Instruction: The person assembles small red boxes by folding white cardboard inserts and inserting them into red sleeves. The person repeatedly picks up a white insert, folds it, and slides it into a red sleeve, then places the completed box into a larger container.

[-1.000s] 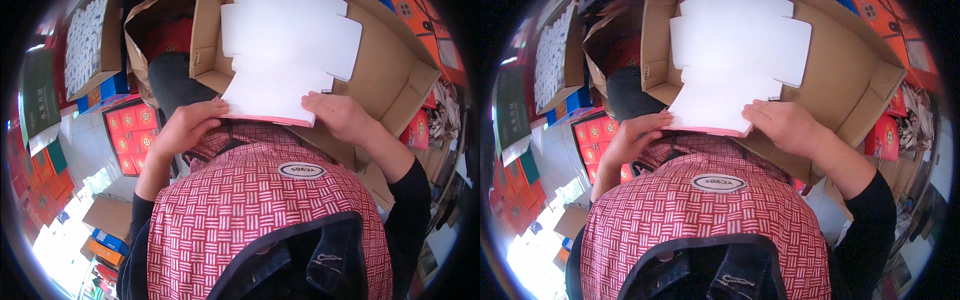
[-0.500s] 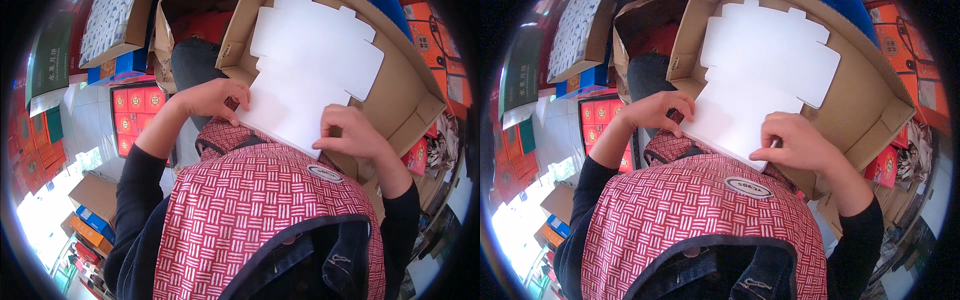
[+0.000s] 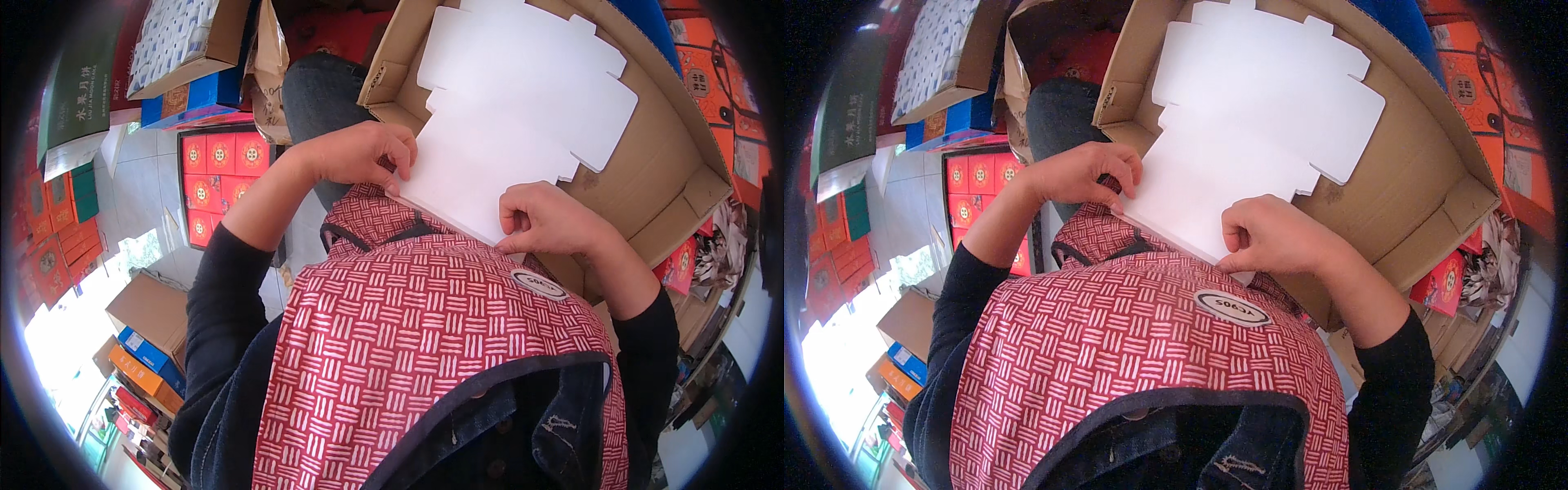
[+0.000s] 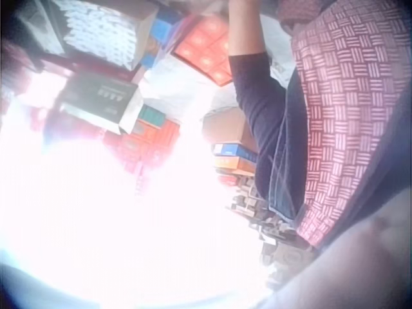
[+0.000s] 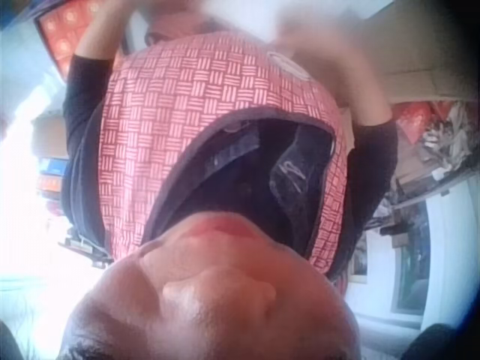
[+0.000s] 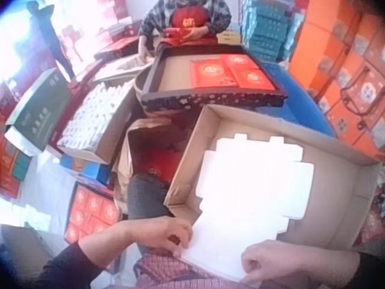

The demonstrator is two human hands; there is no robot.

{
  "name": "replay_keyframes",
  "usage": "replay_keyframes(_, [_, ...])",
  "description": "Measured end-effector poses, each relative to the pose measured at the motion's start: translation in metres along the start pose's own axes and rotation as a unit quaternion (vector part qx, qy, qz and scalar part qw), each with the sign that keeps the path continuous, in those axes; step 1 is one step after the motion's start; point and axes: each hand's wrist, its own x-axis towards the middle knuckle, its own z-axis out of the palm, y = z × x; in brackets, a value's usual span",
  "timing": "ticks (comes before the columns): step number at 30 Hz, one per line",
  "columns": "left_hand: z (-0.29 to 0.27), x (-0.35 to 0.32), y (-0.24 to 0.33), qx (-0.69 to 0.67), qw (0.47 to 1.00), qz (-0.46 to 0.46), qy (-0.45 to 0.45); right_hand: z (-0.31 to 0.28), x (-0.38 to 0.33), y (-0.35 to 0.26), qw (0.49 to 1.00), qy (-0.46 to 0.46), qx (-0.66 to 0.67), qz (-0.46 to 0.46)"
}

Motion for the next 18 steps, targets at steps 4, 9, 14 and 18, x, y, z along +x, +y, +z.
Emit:
replay_keyframes(4, [0.003,-0.006,0.003,0.031,0.999,0.022,0.019,-0.003,-0.001,0.004,0.998,-0.009,0.060,0.022])
replay_keyframes(9, [0.008,-0.010,0.001,0.056,0.996,0.055,0.048,0.001,-0.002,0.015,0.999,0.020,0.012,-0.043])
replay_keyframes(14, [0.010,-0.011,-0.001,0.026,0.996,0.053,0.069,0.000,-0.006,0.006,0.996,-0.027,0.080,0.016])
replay_keyframes(18, [0.009,-0.010,0.000,0.026,0.997,0.043,0.061,0.000,-0.004,0.007,0.996,-0.032,0.076,0.024])
